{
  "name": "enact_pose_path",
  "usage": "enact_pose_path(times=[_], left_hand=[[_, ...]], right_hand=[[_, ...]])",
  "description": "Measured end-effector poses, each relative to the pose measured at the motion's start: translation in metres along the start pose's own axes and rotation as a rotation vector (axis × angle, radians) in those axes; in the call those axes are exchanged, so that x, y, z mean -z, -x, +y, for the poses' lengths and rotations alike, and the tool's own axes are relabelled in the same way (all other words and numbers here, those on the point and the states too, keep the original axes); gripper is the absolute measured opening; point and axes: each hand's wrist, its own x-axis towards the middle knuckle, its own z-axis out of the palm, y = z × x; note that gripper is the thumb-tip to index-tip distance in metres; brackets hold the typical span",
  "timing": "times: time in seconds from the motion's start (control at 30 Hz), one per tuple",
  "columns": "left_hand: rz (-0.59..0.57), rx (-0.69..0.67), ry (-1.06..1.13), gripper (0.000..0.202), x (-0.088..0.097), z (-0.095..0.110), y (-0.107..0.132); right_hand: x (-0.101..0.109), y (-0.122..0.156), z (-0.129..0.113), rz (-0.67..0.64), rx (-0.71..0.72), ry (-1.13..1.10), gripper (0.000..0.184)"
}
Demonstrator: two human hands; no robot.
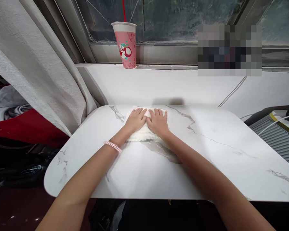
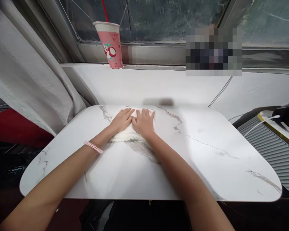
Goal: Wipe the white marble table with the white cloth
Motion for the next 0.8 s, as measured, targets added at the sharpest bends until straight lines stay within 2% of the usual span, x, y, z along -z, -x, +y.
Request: enact_pose_path(times=[0.17,0.37,0.5,0.63,0.8], left_hand=[[0.058,-0.057,0.071,0.050,-0.004,-0.022,-0.029],[0.096,-0.066,0.098,0.048,-0.001,-0.047,-0.043],[0.139,-0.044,0.140,0.047,0.001,-0.071,-0.050],[0.182,0.006,0.144,0.045,0.001,-0.099,-0.047],[0.209,0.058,0.119,0.045,0.004,-0.130,-0.023]], right_hand=[[-0.010,-0.026,-0.002,0.032,-0.049,-0.024,0.046],[-0.025,-0.049,-0.014,0.067,-0.040,-0.015,0.045],[-0.037,-0.071,-0.027,0.096,-0.006,0.003,0.042],[-0.051,-0.086,-0.045,0.143,0.043,0.015,0.037],[-0.063,-0.082,-0.077,0.142,0.138,-0.009,0.032]])
